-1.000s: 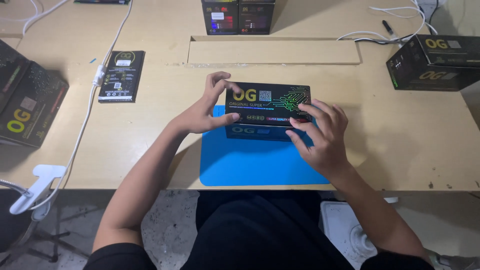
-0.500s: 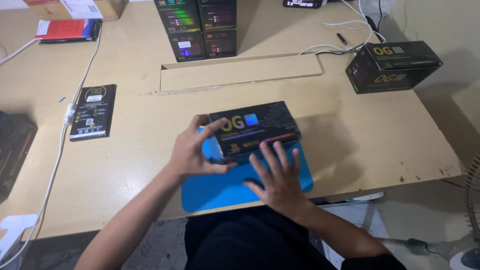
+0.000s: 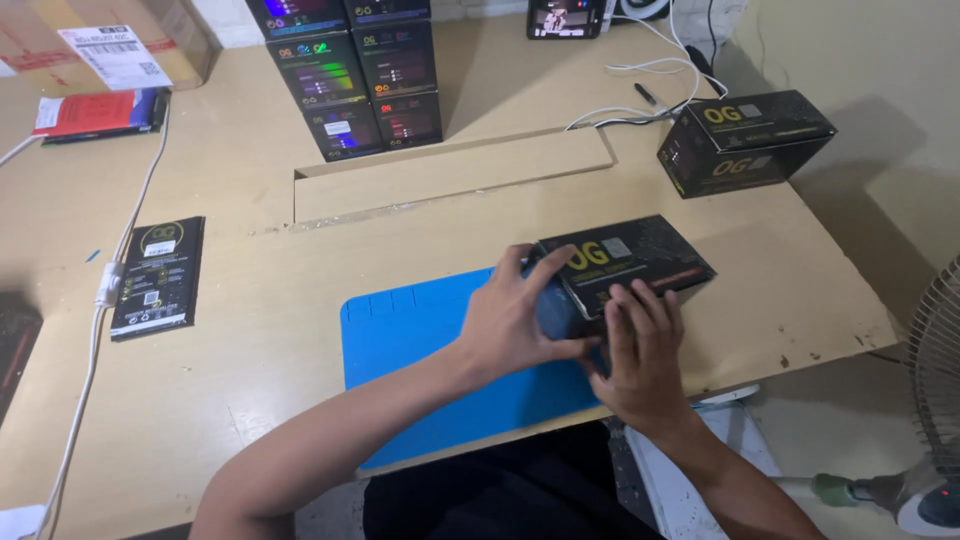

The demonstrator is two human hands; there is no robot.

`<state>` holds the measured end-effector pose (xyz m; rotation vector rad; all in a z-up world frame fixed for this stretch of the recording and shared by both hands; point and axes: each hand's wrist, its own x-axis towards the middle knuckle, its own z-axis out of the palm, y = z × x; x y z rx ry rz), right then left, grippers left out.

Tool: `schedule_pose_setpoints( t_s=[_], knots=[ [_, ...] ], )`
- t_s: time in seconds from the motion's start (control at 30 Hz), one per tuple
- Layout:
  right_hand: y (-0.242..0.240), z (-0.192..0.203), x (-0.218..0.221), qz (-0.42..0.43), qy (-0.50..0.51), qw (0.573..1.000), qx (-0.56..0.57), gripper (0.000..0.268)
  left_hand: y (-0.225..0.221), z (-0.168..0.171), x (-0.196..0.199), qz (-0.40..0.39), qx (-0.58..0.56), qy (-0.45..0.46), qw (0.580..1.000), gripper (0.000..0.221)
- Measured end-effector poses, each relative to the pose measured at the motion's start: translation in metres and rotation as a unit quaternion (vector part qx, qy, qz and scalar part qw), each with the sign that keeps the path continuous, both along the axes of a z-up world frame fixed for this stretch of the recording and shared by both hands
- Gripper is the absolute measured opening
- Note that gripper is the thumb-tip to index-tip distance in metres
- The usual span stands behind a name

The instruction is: Inspecting mobile phone screen assemblies by peeling off protective film and packing them into cardboard boxes.

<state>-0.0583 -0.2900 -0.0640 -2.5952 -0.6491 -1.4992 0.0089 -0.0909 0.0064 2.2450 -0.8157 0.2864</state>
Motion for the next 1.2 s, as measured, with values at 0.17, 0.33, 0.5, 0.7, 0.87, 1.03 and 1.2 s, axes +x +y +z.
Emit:
schedule_pose_setpoints(
  t_s=[0.17,0.33,0.5,0.7,0.87,1.03,1.2],
  knots=[
    [-0.044,-0.003,-0.017,-0.013,0.052,0.999,-0.008,0.084,-0.038,-0.010,-0.004,-0.049,-0.022,0.014,0.998,0.107],
    [-0.049,0.019,-0.036,-0.034,0.211,0.977,0.019,0.093,-0.071,-0.027,-0.004,-0.080,0.011,0.076,0.994,0.111],
    [-0.058,0.003,-0.017,-0.114,0.120,0.983,0.077,0.068,-0.067,-0.033,0.006,-0.189,-0.016,0.043,0.981,0.119],
    [-0.086,0.012,-0.003,-0.151,0.099,0.978,0.101,0.058,-0.022,-0.033,0.031,-0.213,0.102,-0.069,0.969,0.086],
    [-0.122,0.012,0.022,-0.201,0.100,0.969,0.099,0.065,0.028,-0.055,0.048,-0.159,0.185,-0.055,0.968,0.080],
    [-0.139,0.048,0.035,-0.199,0.232,0.938,0.164,0.060,0.035,-0.050,0.038,-0.129,0.318,-0.067,0.937,0.080],
    [-0.170,0.045,0.053,-0.167,0.288,0.928,0.170,0.067,0.035,-0.063,0.042,-0.121,0.327,-0.087,0.933,0.076]
  ],
)
